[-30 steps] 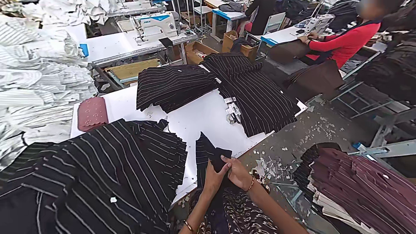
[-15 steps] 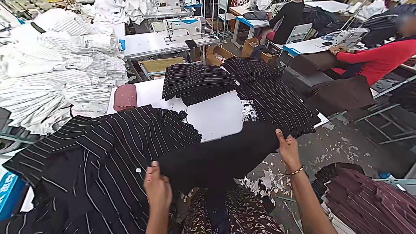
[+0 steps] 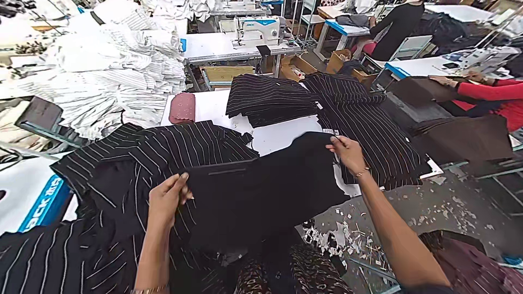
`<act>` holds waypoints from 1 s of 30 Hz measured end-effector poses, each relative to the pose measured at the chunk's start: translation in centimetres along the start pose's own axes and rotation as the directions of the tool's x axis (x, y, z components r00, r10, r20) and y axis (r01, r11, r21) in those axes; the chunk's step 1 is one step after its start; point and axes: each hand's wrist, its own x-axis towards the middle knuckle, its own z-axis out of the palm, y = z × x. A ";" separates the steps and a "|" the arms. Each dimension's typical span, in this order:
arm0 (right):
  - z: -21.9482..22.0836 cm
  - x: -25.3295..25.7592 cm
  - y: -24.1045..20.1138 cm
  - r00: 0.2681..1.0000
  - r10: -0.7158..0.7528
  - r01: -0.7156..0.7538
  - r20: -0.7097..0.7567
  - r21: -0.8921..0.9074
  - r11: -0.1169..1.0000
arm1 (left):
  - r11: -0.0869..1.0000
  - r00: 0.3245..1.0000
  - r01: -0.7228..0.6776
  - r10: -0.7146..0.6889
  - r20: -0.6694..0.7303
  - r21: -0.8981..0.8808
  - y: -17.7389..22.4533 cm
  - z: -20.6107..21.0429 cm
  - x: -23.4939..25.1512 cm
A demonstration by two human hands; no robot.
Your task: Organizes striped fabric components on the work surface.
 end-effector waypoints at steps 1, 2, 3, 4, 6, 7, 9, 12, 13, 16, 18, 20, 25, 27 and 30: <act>1.6 1.5 0.5 1.000 0.016 -0.016 0.007 -0.036 0.999 | 0.999 0.999 0.039 -0.040 -0.015 -0.015 -0.3 0.8 1.5; 3.1 2.6 0.9 1.000 0.024 -0.024 0.002 -0.042 0.999 | 0.997 0.997 0.063 -0.064 -0.031 -0.036 -0.6 1.8 2.8; 4.4 3.5 1.3 1.000 0.021 -0.022 -0.018 -0.040 0.999 | 0.998 0.997 0.057 -0.059 -0.052 -0.037 -1.1 2.8 3.8; 5.6 4.2 1.8 0.999 0.001 -0.003 -0.043 -0.048 0.999 | 1.000 0.997 0.022 -0.022 -0.068 0.006 -1.7 3.8 4.6; 7.6 3.8 2.6 0.994 -0.111 0.108 -0.017 -0.121 0.987 | 0.961 0.990 -0.143 0.138 0.038 0.235 -2.7 5.6 4.6; 8.4 2.5 2.9 0.982 -0.179 0.186 0.063 -0.154 0.970 | 0.883 0.959 -0.275 0.224 0.173 0.381 -2.9 6.6 3.5; 10.4 -2.4 4.0 0.921 -0.295 0.339 0.254 -0.150 0.929 | 0.643 0.833 -0.534 0.287 0.474 0.549 -4.2 9.0 -0.1; 12.4 -11.9 7.3 0.726 -0.335 0.574 0.601 -0.259 0.777 | 0.434 0.656 -0.699 0.072 0.751 0.568 -7.6 10.9 -5.6; 12.6 -13.9 8.6 0.671 -0.296 0.643 0.680 -0.334 0.689 | 0.401 0.635 -0.698 -0.038 0.772 0.593 -8.5 10.9 -6.6; 12.1 -15.4 10.9 0.730 -0.359 0.648 0.582 -0.422 0.634 | 0.338 0.668 -0.681 -0.075 0.740 0.649 -9.1 9.9 -7.5; 10.4 -14.9 10.7 0.782 -0.275 0.558 0.559 -0.433 0.708 | 0.299 0.684 -0.650 -0.171 0.709 0.699 -7.6 9.4 -7.3; 8.6 -14.6 10.2 0.778 -0.188 0.501 0.599 -0.413 0.761 | 0.277 0.664 -0.629 -0.293 0.688 0.726 -6.1 9.0 -6.2; 5.0 -10.1 5.5 0.724 0.093 0.293 0.683 -0.427 0.855 | 0.403 0.563 -0.558 -0.459 0.687 0.726 -3.1 9.0 -2.8; 4.8 -6.3 3.5 0.759 0.061 0.318 0.648 -0.452 0.833 | 0.500 0.657 -0.468 -0.354 0.665 0.728 -1.9 9.6 -0.7; 6.6 0.1 1.0 0.773 0.056 0.359 0.632 -0.508 0.783 | 0.505 0.784 -0.326 -0.327 0.527 0.799 -0.2 11.9 3.7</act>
